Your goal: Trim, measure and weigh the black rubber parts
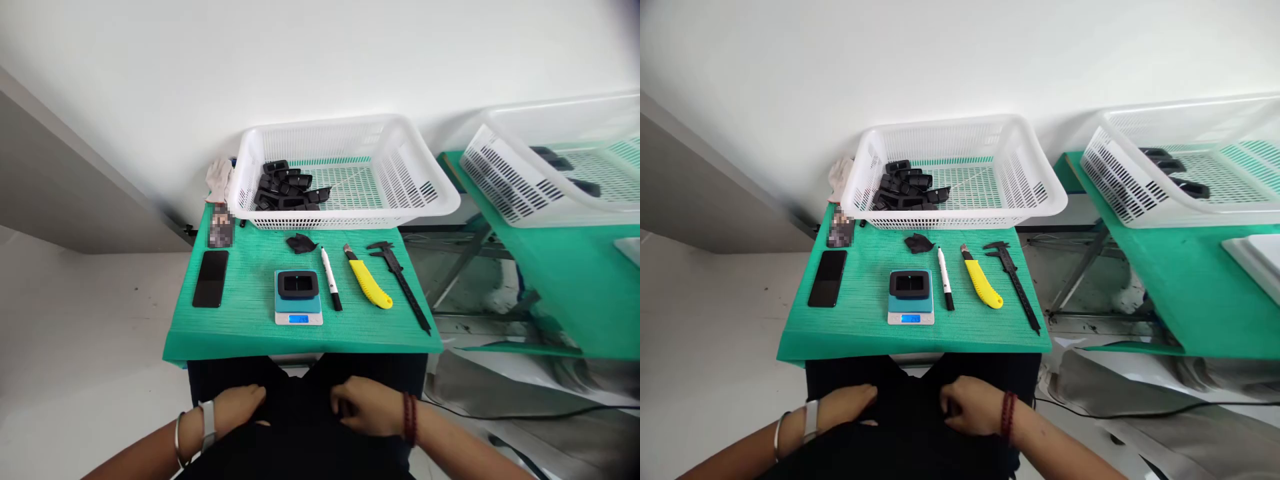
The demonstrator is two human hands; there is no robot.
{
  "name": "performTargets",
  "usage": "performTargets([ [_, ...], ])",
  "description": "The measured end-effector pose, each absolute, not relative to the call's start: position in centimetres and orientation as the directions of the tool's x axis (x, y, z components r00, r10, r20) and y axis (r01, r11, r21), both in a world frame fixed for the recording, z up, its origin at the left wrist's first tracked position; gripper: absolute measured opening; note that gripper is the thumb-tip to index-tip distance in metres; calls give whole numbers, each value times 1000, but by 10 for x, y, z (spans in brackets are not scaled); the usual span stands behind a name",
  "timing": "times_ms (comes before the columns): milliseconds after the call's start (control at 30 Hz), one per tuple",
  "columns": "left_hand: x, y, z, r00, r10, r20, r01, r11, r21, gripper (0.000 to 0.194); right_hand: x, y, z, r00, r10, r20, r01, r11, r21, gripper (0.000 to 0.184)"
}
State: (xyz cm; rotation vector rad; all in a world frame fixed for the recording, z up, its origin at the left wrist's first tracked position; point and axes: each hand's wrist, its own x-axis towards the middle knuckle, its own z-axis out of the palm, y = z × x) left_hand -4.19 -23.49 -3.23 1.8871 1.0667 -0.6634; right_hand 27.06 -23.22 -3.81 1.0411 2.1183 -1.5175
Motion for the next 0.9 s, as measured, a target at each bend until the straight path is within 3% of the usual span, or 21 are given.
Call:
performTargets([
  [100,-30,-241,-53,407,490,-771,911,-279,304,28,257,-227,-51,-661,343,-667,746,210,-631,19],
  [233,-17,-239,-61,292,572,-767,953,-242,183,33,248,-220,-75,-567,510,-647,814,226,-535,12],
  [300,-12,-230,-52,316,537,-782,945,-256,206,24,247,-220,-88,-515,592,-620,843,218,-492,23],
  [367,-11,-214,-29,442,494,-748,895,-299,331,17,246,-224,-98,-516,617,-594,837,219,-501,21],
  [400,-14,-202,-15,604,477,-638,796,-324,511,17,246,-225,-102,-528,620,-580,827,220,-518,17],
  [433,-19,-187,0,654,557,-512,735,-308,604,20,245,-227,-105,-540,623,-565,814,219,-537,12],
  [467,-26,-168,13,587,714,-382,735,-271,622,28,244,-228,-107,-548,629,-552,804,213,-555,8],
  [533,-46,-125,32,293,956,-27,810,-233,539,29,242,-228,-110,-547,648,-530,791,192,-581,9],
  [600,-69,-77,37,99,962,253,915,-189,358,25,239,-226,-112,-535,667,-518,786,169,-595,15],
  [633,-79,-54,34,63,946,317,948,-156,278,26,237,-226,-114,-527,677,-515,787,160,-596,17],
  [767,-101,14,12,-84,953,292,986,38,162,41,229,-224,-119,-499,706,-502,796,146,-587,19],
  [900,-98,43,1,-235,968,87,955,214,204,69,224,-225,-120,-500,714,-491,793,149,-591,17],
])
